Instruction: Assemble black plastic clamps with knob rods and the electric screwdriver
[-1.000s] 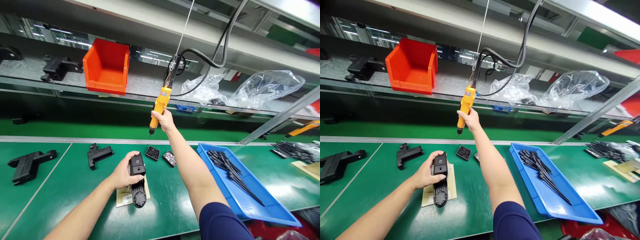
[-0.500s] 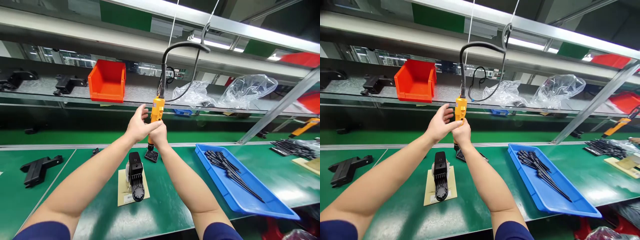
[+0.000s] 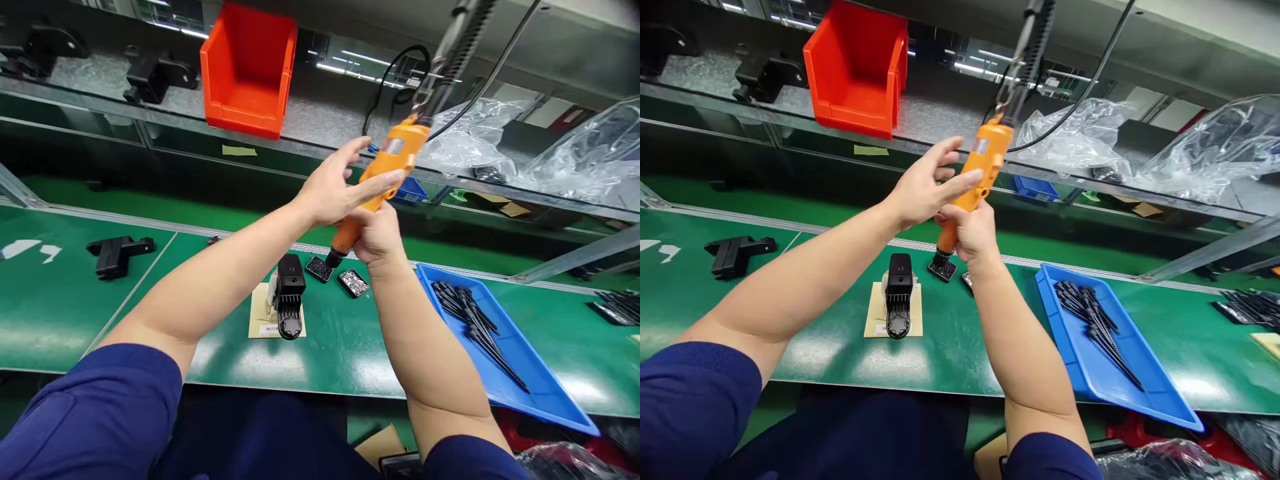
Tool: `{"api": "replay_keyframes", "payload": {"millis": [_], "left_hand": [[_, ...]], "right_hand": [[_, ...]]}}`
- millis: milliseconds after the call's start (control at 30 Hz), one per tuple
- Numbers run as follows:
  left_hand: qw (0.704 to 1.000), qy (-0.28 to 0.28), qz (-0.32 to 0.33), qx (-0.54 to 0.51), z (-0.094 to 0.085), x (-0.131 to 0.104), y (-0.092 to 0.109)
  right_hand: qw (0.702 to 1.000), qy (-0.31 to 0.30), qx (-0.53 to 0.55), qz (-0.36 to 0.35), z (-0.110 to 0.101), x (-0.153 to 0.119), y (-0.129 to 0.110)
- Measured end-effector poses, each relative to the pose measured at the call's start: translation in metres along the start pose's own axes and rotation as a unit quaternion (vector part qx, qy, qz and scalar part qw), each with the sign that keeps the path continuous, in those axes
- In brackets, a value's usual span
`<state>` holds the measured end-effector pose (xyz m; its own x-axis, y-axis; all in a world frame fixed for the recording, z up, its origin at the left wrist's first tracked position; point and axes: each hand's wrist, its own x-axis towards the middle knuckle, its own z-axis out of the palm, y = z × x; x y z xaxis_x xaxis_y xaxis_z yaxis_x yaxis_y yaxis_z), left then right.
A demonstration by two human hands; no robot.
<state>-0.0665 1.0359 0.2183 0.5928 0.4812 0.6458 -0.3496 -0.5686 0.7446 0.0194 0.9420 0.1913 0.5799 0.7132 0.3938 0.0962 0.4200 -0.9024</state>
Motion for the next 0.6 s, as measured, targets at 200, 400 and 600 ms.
{"api": "replay_keyframes", "payload": {"millis": [200,400,600], "left_hand": [[0.993,-0.054,-0.083,0.07,-0.049,-0.134,-0.051],[0.99,-0.064,-0.102,0.074,-0.033,-0.192,-0.091],[0.993,-0.021,-0.096,0.06,-0.021,-0.189,-0.098]], "right_hand": [[0.999,0.007,0.018,-0.05,0.014,-0.017,-0.017],[0.997,-0.006,0.024,-0.069,0.048,-0.019,-0.011],[0.997,-0.004,0.034,-0.062,0.054,-0.018,-0.008]]}}
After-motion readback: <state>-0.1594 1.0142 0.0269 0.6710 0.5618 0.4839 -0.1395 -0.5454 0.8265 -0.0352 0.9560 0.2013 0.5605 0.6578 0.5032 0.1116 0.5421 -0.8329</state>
